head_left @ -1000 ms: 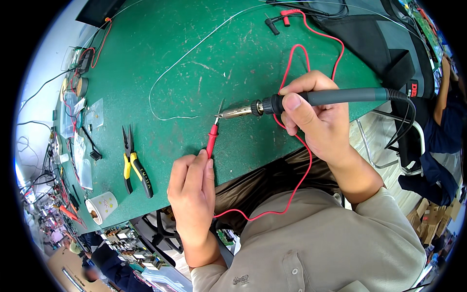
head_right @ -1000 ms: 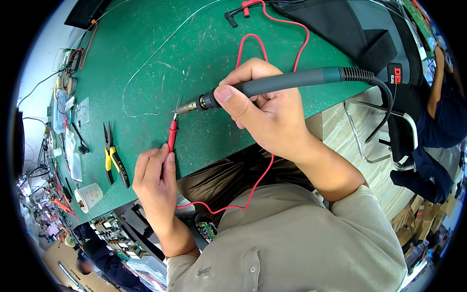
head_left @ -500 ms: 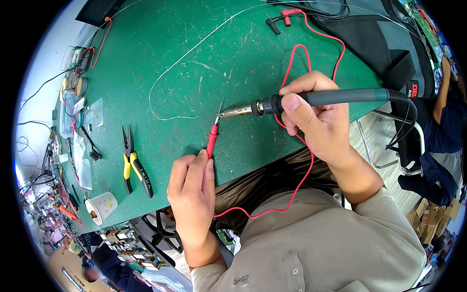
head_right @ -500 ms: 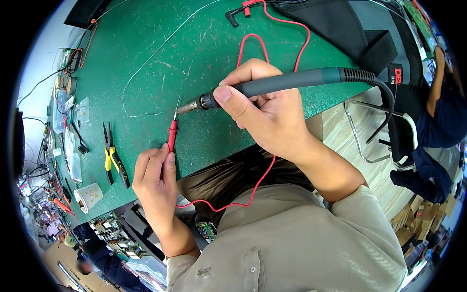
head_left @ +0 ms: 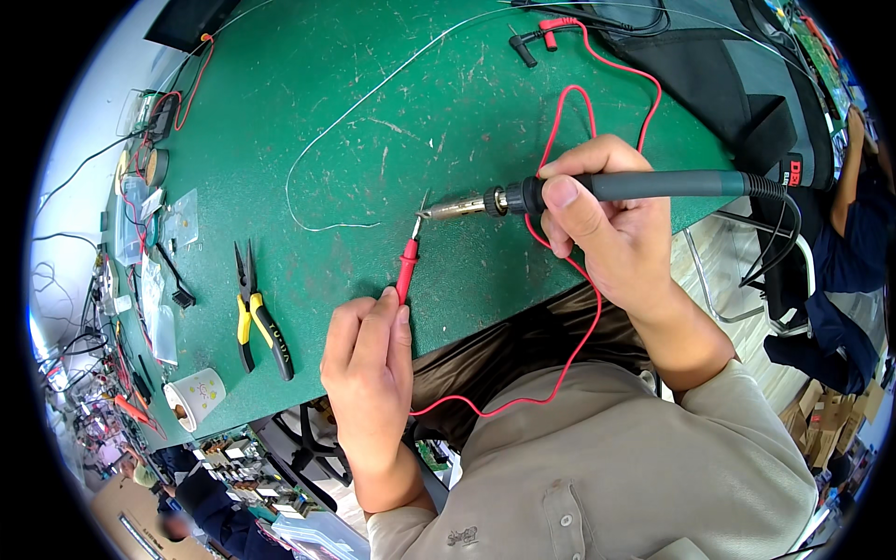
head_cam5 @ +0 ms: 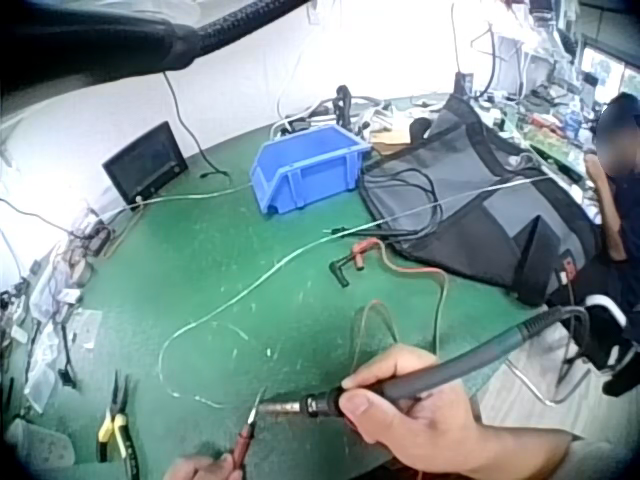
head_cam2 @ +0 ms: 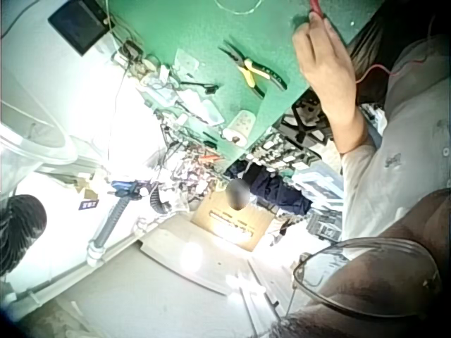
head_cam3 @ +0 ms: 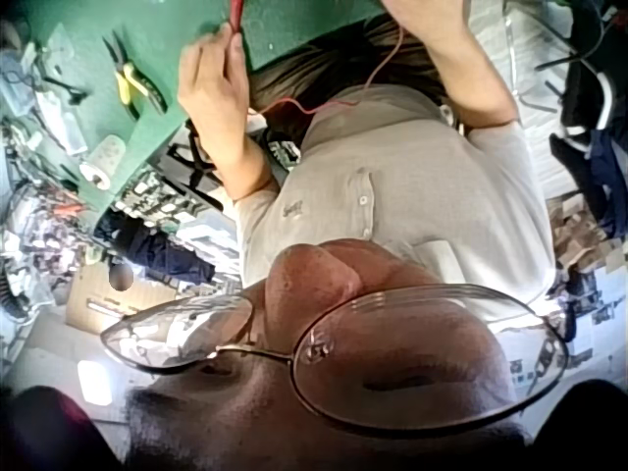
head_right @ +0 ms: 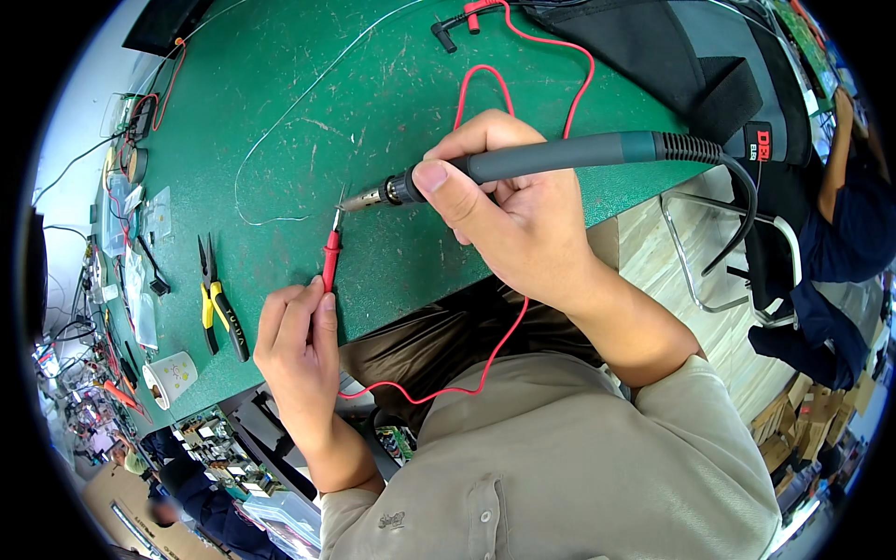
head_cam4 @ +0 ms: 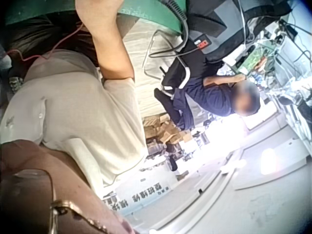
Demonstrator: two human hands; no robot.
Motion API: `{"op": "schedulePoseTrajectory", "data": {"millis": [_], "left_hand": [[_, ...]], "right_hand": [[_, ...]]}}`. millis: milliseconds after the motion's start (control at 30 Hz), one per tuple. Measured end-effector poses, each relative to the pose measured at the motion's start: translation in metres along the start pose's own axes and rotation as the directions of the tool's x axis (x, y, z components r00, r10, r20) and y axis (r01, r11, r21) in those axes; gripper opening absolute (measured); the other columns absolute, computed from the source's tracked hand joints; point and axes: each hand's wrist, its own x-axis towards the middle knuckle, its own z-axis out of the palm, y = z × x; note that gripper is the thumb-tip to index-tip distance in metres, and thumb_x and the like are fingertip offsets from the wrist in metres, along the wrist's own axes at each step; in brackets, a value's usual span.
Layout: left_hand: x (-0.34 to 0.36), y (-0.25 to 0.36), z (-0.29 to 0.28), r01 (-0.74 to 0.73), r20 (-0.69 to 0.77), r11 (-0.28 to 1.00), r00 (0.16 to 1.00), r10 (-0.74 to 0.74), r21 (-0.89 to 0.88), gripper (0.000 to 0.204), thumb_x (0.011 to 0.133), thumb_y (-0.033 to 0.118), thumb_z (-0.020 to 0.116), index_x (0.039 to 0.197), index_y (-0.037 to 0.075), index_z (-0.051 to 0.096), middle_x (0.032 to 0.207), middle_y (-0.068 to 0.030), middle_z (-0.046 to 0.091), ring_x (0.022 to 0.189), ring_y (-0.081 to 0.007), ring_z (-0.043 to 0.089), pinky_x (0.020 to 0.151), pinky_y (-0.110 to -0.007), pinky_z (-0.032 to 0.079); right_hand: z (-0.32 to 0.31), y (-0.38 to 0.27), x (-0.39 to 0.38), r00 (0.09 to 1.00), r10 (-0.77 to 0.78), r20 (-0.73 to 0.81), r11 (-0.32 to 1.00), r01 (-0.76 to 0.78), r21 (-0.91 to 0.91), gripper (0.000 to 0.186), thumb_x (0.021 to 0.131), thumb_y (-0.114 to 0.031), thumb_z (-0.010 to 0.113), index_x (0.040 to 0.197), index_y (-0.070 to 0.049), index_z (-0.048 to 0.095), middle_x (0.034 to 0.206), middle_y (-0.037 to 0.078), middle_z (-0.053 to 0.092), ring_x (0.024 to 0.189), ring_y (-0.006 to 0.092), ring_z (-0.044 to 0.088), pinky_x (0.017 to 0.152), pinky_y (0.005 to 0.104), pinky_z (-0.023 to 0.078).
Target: The person holds a red probe and a soldering iron to a thin wire on a green workbench, then applies solder to a wire end while holding it.
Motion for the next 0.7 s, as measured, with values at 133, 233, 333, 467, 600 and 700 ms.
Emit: {"op": "schedulePoseTrajectory", "data": {"millis": [133,233,333,467,600,700], "left_hand": [[-0.0001,0.0004,0.0,0.005,0.004,1.0,1.0,-0.005,0.0,0.017,0.081,-0.001,0.069,0.098,-0.002,0.067,0.086,-0.0109,0.057,0.067,-0.0247,0.057,0.057,-0.034,0.046],[0.0002,0.0005,-0.0003,0.002,0.003,1.0,1.0,-0.002,0.0,0.017,0.081,-0.001,0.069,0.098,-0.001,0.067,0.085,-0.0109,0.057,0.067,-0.0247,0.058,0.057,-0.034,0.046],[-0.0001,-0.0004,-0.0002,0.001,-0.002,1.0,1.0,-0.001,-0.001,0.017,0.081,-0.001,0.069,0.097,-0.001,0.067,0.085,-0.011,0.058,0.067,-0.0247,0.058,0.057,-0.034,0.046],[-0.0001,0.0011,-0.0004,0.029,0.008,0.999,1.0,-0.029,-0.017,0.017,0.081,-0.001,0.069,0.097,-0.001,0.067,0.085,-0.011,0.058,0.067,-0.0248,0.058,0.057,-0.034,0.046],[0.0003,0.0019,-0.0005,0.03,0.009,0.999,1.0,-0.03,-0.011,0.018,0.08,-0.001,0.069,0.098,-0.001,0.067,0.085,-0.0112,0.058,0.067,-0.025,0.058,0.057,-0.035,0.046],[-0.0016,0.0009,0.0029,-0.015,-0.03,0.999,0.999,0.016,0.049,0.018,0.081,-0.002,0.068,0.099,-0.002,0.066,0.086,-0.0111,0.059,0.068,-0.0229,0.057,0.057,-0.032,0.046]], "right_hand": [[0.0001,0.0002,0.0001,1.0,-0.003,0.0,1.0,0.003,-0.001,0.012,0.091,-0.009,0.064,0.09,0.0,0.056,0.067,0.002,0.057,0.053,0.0023,0.047,0.044,0.0178,0.035],[0.001,0.0,0.0003,1.0,-0.012,-0.011,1.0,0.012,0.001,0.013,0.091,-0.009,0.064,0.091,0.0,0.056,0.066,0.002,0.056,0.053,0.0024,0.047,0.044,0.0178,0.036],[0.0011,-0.001,0.0,1.0,0.002,-0.02,1.0,-0.002,0.005,0.013,0.091,-0.01,0.064,0.091,0.001,0.056,0.065,0.001,0.055,0.052,0.0026,0.047,0.043,0.018,0.036],[-0.0014,-0.0014,-0.0004,1.0,-0.005,-0.031,1.0,0.005,0.003,0.012,0.091,-0.009,0.063,0.091,0.001,0.056,0.066,0.001,0.056,0.051,0.0027,0.047,0.042,0.0184,0.036],[-0.003,-0.0019,-0.001,0.997,-0.017,-0.072,1.0,0.019,0.023,0.01,0.091,-0.006,0.062,0.091,0.002,0.056,0.068,0.002,0.057,0.051,0.0029,0.048,0.042,0.0185,0.036],[-0.0039,-0.0009,-0.0012,0.996,-0.031,-0.086,0.999,0.035,0.041,0.009,0.091,-0.005,0.062,0.092,0.002,0.056,0.069,0.003,0.058,0.051,0.0033,0.049,0.042,0.0187,0.037]]}}
